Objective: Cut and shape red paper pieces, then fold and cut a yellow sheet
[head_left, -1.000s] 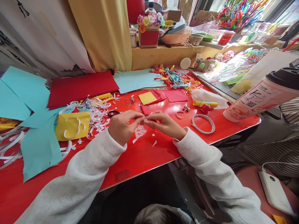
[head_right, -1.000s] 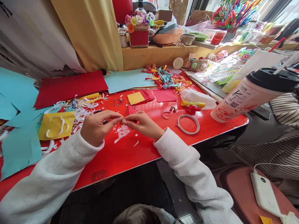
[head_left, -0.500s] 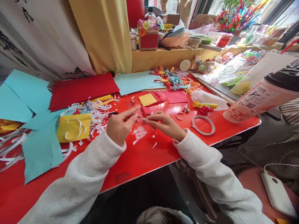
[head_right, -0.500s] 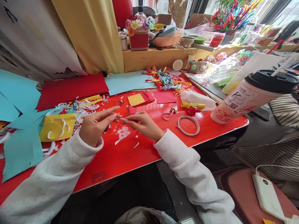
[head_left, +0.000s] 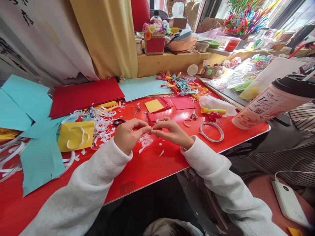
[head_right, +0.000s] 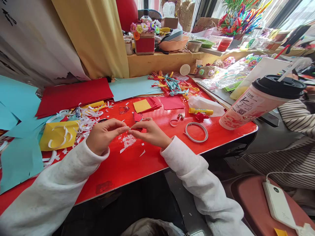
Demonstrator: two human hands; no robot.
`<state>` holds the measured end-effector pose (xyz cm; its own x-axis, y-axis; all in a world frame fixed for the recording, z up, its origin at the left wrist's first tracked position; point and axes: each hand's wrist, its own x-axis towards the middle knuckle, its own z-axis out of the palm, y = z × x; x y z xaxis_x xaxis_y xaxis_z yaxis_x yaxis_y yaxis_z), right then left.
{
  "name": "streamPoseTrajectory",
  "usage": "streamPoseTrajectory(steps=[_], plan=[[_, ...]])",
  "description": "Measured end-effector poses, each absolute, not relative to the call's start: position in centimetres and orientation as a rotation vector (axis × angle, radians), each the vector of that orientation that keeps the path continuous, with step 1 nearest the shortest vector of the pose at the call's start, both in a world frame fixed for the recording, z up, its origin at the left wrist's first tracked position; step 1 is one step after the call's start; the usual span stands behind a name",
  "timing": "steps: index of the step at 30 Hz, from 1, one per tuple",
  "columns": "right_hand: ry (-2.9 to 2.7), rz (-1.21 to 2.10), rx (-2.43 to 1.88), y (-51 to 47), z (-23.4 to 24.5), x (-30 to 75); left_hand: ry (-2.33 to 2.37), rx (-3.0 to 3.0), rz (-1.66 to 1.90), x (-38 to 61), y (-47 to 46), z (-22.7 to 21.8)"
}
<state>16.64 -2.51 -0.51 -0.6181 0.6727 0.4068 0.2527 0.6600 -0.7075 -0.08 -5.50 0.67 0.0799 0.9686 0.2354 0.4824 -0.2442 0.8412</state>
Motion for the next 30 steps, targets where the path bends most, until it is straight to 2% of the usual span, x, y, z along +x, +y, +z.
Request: streamPoseTrajectory(steps=[5,12,19,23,30], plan=[[-2.213,0.854,-0.669,-2.4,-0.6,16.9,1.331,1.758,0.943,-0.4,-5.4,1.1],[-2.172,0.851,-0.636,-2.4,-0.5,17.1,1.405,1.778,1.087,-0.3,-5.6,1.0],[-2.113,0.848,-0.615,-3.2,0.1,17.0,1.522,2.494,1.567,-0.3,-6.4,1.3],[-2.112,0.770,-0.620,-3.6,0.4,16.9,1.419,2.842,1.476,-0.3,-6.7,1.5],[-2.150,0.726,-0.619,-3.6,-0.4,16.9,1.341,2.845,1.345,-0.3,-6.6,1.1]])
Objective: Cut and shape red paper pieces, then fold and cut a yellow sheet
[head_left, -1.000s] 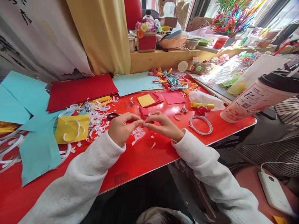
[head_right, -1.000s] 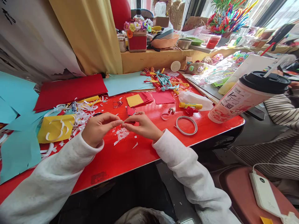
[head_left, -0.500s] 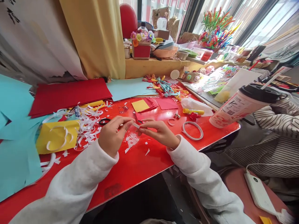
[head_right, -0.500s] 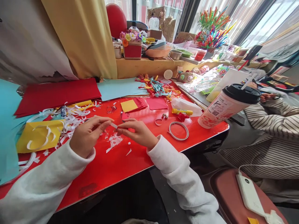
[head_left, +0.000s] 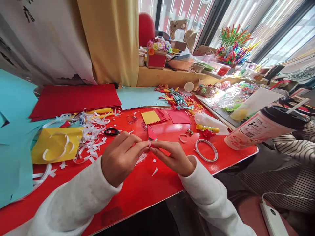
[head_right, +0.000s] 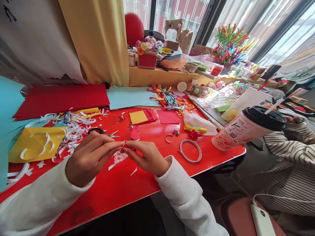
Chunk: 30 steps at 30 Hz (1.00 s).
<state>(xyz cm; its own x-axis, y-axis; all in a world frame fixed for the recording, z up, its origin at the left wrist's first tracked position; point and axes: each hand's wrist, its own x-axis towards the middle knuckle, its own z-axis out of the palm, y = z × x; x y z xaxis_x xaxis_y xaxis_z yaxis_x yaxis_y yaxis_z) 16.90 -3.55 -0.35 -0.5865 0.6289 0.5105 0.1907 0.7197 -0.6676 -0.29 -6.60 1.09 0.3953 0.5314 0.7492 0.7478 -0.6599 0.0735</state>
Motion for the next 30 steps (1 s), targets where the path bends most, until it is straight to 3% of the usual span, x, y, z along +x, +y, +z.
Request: streamPoseTrajectory(steps=[16,23,27,30], plan=[[-2.151,0.763,-0.603,-3.9,-0.6,16.8,-1.268,-2.577,-1.165,-0.4,-6.8,1.1],[-2.124,0.777,-0.561,-3.9,-0.6,17.0,-1.456,-2.314,-1.238,-1.5,-6.0,1.9],[-2.080,0.689,-0.350,-4.0,-0.4,17.0,-1.616,-1.944,-1.279,-3.4,-4.1,0.5],[-2.002,0.486,-0.297,-4.3,-0.3,16.8,-1.619,-2.031,-1.043,-3.6,-3.4,-1.1]])
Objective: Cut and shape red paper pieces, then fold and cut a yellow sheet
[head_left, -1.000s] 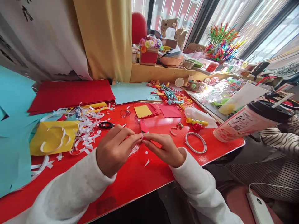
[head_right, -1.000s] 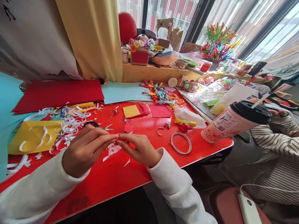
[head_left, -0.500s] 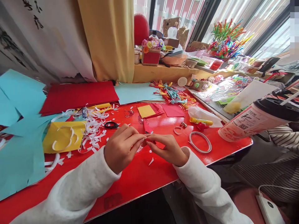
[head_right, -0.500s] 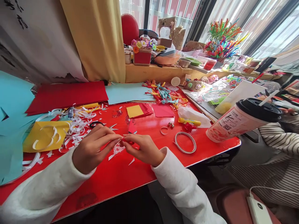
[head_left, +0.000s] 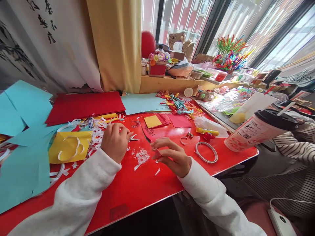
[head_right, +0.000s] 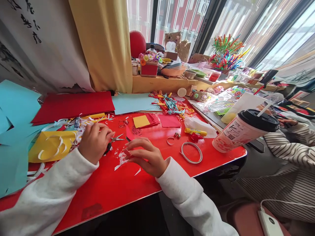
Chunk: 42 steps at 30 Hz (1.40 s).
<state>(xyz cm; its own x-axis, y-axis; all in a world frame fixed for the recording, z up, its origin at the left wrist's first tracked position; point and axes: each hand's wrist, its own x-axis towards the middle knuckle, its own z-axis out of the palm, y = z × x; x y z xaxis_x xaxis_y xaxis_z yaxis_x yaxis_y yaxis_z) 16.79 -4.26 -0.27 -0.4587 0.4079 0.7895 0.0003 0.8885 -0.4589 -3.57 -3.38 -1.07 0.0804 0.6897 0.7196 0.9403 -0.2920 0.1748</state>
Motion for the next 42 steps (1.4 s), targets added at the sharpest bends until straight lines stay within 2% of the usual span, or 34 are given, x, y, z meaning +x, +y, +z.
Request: streamPoseTrajectory(steps=[3,6,8,10,13,17,22,26,30,32,34,39,42], plan=[[-1.898,0.239,-0.481,-4.5,-0.6,16.6,-1.667,-2.044,-1.104,-2.6,-3.8,-1.6],[-1.961,0.266,-0.460,-4.7,-1.2,16.2,-1.879,-2.243,-1.383,-1.5,-4.6,-1.0],[-1.996,0.361,-0.387,-4.8,-1.5,15.7,-2.107,-2.505,-1.693,-1.0,-5.0,-0.4],[-1.982,0.425,-0.364,-4.9,-1.7,15.2,-2.231,-2.612,-2.183,-0.7,-5.3,0.0],[-1.943,0.498,-0.409,-4.9,-1.8,14.7,-2.104,-2.413,-2.880,-0.3,-5.9,0.6],[-1.861,0.655,-0.518,-4.7,-1.8,14.6,-1.946,-2.132,-3.237,0.3,-6.6,1.1],[-1.913,0.843,-0.466,-4.5,-1.8,14.4,-2.051,-1.996,-3.189,0.6,-6.6,1.0],[-1.982,0.745,-0.470,-4.3,-2.0,14.2,-2.176,-2.164,-2.948,-0.2,-5.9,0.6],[-1.946,0.398,-0.515,-4.3,-2.2,14.4,-2.354,-2.275,-2.227,-1.5,-4.9,-0.3],[-1.921,0.268,-0.533,-4.2,-2.2,14.6,-2.195,-2.302,-1.863,-1.7,-4.5,-0.9],[-1.917,0.178,-0.562,-4.2,-2.3,14.8,-1.975,-2.346,-1.709,-1.5,-4.4,-1.4],[-2.004,0.042,-0.613,-4.0,-2.6,15.0,-2.055,-2.486,-1.759,-1.0,-4.7,-1.4],[-2.040,-0.045,-0.632,-3.9,-2.7,14.9,-2.104,-2.379,-2.150,-1.3,-4.8,-0.4]])
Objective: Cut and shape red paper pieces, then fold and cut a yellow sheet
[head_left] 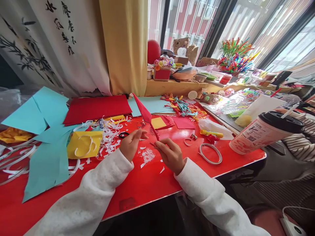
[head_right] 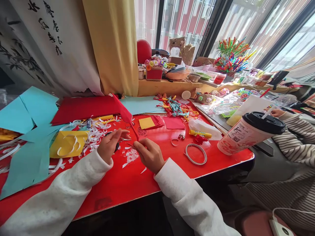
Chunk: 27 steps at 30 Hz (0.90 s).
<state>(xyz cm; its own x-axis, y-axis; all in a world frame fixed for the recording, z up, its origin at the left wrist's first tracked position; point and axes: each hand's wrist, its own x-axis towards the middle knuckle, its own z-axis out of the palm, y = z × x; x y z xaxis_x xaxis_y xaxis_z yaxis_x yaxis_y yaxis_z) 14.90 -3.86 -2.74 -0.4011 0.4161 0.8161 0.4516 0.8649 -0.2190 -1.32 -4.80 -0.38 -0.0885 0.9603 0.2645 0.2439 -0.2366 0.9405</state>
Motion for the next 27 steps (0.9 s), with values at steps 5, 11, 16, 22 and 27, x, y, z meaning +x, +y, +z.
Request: streamPoseTrajectory(steps=[5,11,16,22,27], plan=[[-2.244,-0.184,-0.563,-3.8,-2.6,14.5,1.225,1.127,1.563,-1.8,-4.4,0.4],[-2.381,-0.118,-0.455,-3.8,-2.4,14.2,1.225,1.088,1.581,-1.8,-4.1,-0.5],[-2.312,0.026,-0.469,-3.9,-2.3,14.1,1.036,1.010,1.480,-1.7,-4.4,-0.2],[-2.407,0.217,-0.400,-4.0,-2.1,13.8,0.982,1.039,1.477,-2.5,-4.1,-0.2],[-2.500,0.426,-0.281,-4.3,-2.0,14.1,0.986,1.115,1.361,-3.3,-3.4,-0.4]])
